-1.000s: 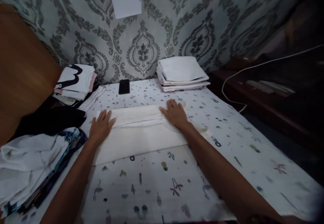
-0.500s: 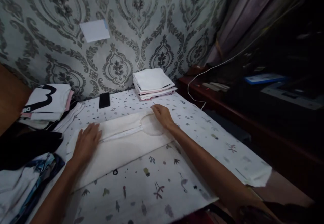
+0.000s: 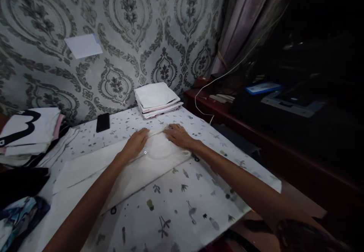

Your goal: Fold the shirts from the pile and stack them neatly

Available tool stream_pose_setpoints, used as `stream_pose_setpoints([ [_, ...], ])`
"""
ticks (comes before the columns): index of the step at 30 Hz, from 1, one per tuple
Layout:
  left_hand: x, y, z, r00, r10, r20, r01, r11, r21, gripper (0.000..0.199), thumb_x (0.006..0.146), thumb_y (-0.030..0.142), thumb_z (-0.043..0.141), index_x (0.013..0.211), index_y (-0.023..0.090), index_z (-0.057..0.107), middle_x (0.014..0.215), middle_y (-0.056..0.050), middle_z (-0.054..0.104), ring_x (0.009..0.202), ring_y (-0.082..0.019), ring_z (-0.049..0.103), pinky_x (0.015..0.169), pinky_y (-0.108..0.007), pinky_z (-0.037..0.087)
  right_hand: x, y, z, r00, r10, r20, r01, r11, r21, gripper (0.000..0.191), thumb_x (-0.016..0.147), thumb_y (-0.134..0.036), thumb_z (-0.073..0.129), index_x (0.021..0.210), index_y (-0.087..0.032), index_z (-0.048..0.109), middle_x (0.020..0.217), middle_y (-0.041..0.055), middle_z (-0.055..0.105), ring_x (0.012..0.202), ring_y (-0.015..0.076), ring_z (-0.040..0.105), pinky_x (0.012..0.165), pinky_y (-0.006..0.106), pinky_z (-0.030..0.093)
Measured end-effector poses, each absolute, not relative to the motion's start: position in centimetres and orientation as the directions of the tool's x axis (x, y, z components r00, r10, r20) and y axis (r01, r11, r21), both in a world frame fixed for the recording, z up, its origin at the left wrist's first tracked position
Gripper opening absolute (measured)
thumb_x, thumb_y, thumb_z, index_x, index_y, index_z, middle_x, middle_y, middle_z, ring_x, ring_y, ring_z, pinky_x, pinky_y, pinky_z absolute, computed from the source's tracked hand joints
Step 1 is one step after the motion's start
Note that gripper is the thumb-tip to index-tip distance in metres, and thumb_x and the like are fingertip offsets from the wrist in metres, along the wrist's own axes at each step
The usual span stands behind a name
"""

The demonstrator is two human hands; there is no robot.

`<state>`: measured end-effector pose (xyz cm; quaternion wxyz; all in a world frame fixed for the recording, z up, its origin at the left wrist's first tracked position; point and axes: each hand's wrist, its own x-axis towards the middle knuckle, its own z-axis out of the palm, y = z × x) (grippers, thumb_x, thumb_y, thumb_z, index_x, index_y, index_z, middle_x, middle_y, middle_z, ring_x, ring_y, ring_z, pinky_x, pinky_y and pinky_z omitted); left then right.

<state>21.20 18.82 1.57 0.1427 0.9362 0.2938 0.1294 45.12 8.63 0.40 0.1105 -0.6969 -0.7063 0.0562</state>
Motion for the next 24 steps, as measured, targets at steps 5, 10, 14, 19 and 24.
stream_pose_setpoints([
  [5, 24.1, 19.2, 1.8, 0.812, 0.578, 0.073, 0.540, -0.794, 0.281, 0.050, 0.102, 0.033, 0.027, 0.146, 0.017, 0.044, 0.155, -0.011, 0.044, 0.147, -0.023, 0.035, 0.122, -0.046, 0.024, 45.8, 9.8, -0.2, -0.029, 0.997, 0.069, 0.975, 0.043, -0.220, 0.046, 0.104, -0.044, 0.033, 0.142, -0.032, 0.055, 0.153, 0.0142, 0.040, 0.140, 0.0332, 0.032, 0.110, 0.052, 0.028],
  [10, 26.2, 19.4, 0.9, 0.818, 0.574, 0.047, 0.548, -0.801, 0.243, 0.053, 0.102, 0.032, 0.026, 0.152, 0.016, 0.034, 0.159, -0.012, 0.037, 0.149, -0.022, 0.030, 0.123, -0.046, 0.020, 46.9, 11.4, -0.5, -0.020, 0.994, 0.104, 0.982, 0.039, -0.183, 0.047, 0.103, -0.048, 0.035, 0.146, -0.035, 0.050, 0.142, 0.0159, 0.047, 0.130, 0.0342, 0.041, 0.104, 0.053, 0.033],
  [14, 27.1, 19.6, -0.1, 0.831, 0.555, 0.048, 0.529, -0.813, 0.242, 0.053, 0.102, 0.033, 0.026, 0.153, 0.017, 0.032, 0.160, -0.012, 0.036, 0.149, -0.021, 0.029, 0.122, -0.047, 0.022, 47.7, 12.0, -0.9, -0.018, 0.990, 0.142, 0.981, 0.045, -0.190, 0.046, 0.102, -0.048, 0.037, 0.144, -0.036, 0.052, 0.132, 0.0141, 0.052, 0.120, 0.0315, 0.045, 0.099, 0.048, 0.036],
  [19, 27.9, 19.8, -0.5, 0.844, 0.535, 0.026, 0.514, -0.823, 0.240, 0.054, 0.102, 0.034, 0.025, 0.153, 0.016, 0.031, 0.161, -0.011, 0.032, 0.151, -0.021, 0.024, 0.123, -0.047, 0.019, 48.1, 11.9, -1.0, -0.010, 0.984, 0.177, 0.975, 0.049, -0.215, 0.044, 0.102, -0.044, 0.039, 0.144, -0.035, 0.053, 0.127, 0.0129, 0.053, 0.115, 0.0292, 0.047, 0.097, 0.044, 0.038],
  [24, 28.4, 19.9, -0.3, 0.874, 0.486, 0.001, 0.472, -0.851, 0.230, 0.056, 0.102, 0.038, 0.024, 0.155, 0.020, 0.030, 0.164, -0.009, 0.026, 0.153, -0.022, 0.019, 0.121, -0.053, 0.019, 48.4, 11.9, -1.1, 0.007, 0.980, 0.201, 0.966, 0.046, -0.256, 0.042, 0.102, -0.039, 0.040, 0.140, -0.031, 0.057, 0.123, 0.0134, 0.054, 0.114, 0.0291, 0.047, 0.096, 0.044, 0.039],
])
